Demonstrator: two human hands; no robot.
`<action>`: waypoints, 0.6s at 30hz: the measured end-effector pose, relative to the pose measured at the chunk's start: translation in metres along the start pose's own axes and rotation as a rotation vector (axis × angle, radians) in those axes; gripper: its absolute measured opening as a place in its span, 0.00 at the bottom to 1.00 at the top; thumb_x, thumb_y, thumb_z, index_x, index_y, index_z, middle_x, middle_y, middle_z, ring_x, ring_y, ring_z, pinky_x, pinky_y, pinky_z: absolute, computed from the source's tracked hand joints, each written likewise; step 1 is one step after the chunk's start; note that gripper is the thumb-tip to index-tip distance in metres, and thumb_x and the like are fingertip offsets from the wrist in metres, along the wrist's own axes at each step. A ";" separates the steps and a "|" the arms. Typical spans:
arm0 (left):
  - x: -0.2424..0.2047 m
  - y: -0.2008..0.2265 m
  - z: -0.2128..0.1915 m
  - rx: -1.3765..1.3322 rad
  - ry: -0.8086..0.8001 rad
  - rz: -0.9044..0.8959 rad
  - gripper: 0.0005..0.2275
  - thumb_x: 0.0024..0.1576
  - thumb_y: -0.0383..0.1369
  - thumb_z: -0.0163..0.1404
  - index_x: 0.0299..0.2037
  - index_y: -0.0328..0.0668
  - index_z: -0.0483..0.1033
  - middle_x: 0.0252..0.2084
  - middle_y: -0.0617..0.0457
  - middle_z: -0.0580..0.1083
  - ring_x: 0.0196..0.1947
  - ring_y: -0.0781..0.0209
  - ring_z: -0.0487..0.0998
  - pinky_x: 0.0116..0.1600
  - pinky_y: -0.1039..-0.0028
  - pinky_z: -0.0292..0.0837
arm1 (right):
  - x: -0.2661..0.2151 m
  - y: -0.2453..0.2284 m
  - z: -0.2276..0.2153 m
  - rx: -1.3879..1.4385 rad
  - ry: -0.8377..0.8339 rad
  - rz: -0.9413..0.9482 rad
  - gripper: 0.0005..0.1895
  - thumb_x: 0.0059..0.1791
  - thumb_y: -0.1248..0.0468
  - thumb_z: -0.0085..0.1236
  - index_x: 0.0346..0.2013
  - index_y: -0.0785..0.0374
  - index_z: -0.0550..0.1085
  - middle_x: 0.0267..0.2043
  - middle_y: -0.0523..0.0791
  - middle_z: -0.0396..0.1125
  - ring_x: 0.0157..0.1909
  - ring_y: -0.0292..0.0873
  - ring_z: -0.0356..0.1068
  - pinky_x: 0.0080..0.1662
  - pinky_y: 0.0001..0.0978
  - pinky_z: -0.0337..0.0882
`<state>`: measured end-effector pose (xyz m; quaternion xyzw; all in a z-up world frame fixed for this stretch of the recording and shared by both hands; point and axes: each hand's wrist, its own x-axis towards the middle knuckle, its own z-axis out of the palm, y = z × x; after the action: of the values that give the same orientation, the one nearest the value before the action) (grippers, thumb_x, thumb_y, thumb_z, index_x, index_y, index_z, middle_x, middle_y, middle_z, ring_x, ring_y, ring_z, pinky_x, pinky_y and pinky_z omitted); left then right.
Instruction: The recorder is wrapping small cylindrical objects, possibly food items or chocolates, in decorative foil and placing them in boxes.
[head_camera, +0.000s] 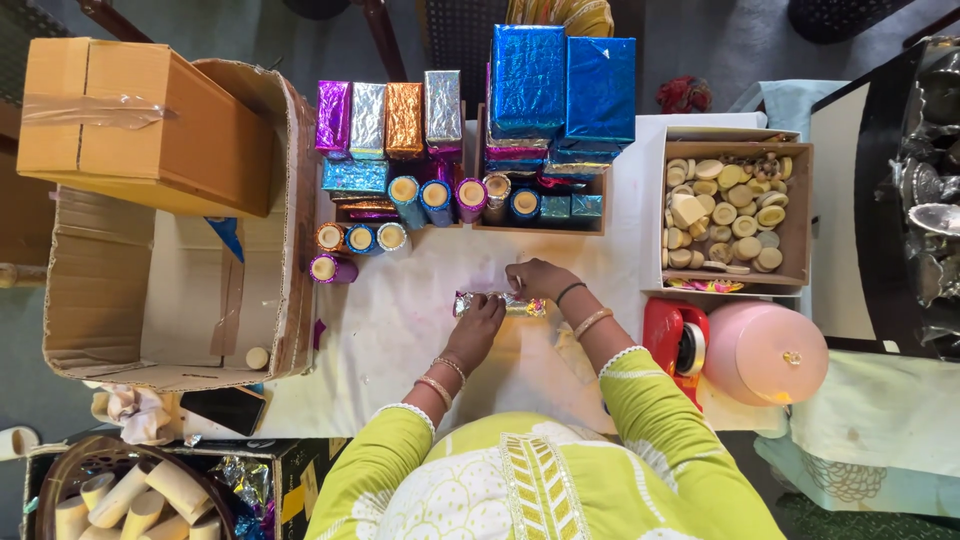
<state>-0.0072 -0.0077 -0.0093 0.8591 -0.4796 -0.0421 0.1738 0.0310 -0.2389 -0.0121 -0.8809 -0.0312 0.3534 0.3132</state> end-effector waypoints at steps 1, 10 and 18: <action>-0.001 0.000 0.000 0.000 0.001 0.001 0.21 0.49 0.20 0.46 0.56 0.25 0.71 0.53 0.39 0.72 0.52 0.44 0.69 0.60 0.65 0.68 | 0.001 0.001 -0.001 -0.001 0.001 0.000 0.13 0.44 0.60 0.68 0.35 0.57 0.72 0.36 0.46 0.74 0.41 0.48 0.75 0.43 0.40 0.73; -0.002 0.001 -0.003 0.024 -0.011 0.030 0.22 0.50 0.21 0.47 0.57 0.24 0.71 0.54 0.39 0.72 0.52 0.44 0.69 0.60 0.65 0.69 | 0.013 0.059 0.019 0.374 -0.128 0.000 0.09 0.46 0.61 0.66 0.36 0.59 0.74 0.33 0.41 0.74 0.38 0.40 0.72 0.40 0.32 0.74; 0.000 -0.002 -0.004 -0.022 -0.005 0.024 0.22 0.48 0.19 0.46 0.56 0.23 0.70 0.54 0.38 0.71 0.52 0.43 0.68 0.60 0.64 0.69 | 0.012 0.080 0.045 0.444 0.114 0.072 0.05 0.49 0.64 0.60 0.37 0.62 0.77 0.29 0.41 0.73 0.29 0.37 0.70 0.34 0.31 0.72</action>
<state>-0.0042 -0.0057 -0.0068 0.8512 -0.4898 -0.0476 0.1826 -0.0025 -0.2755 -0.0902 -0.8095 0.0963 0.3122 0.4878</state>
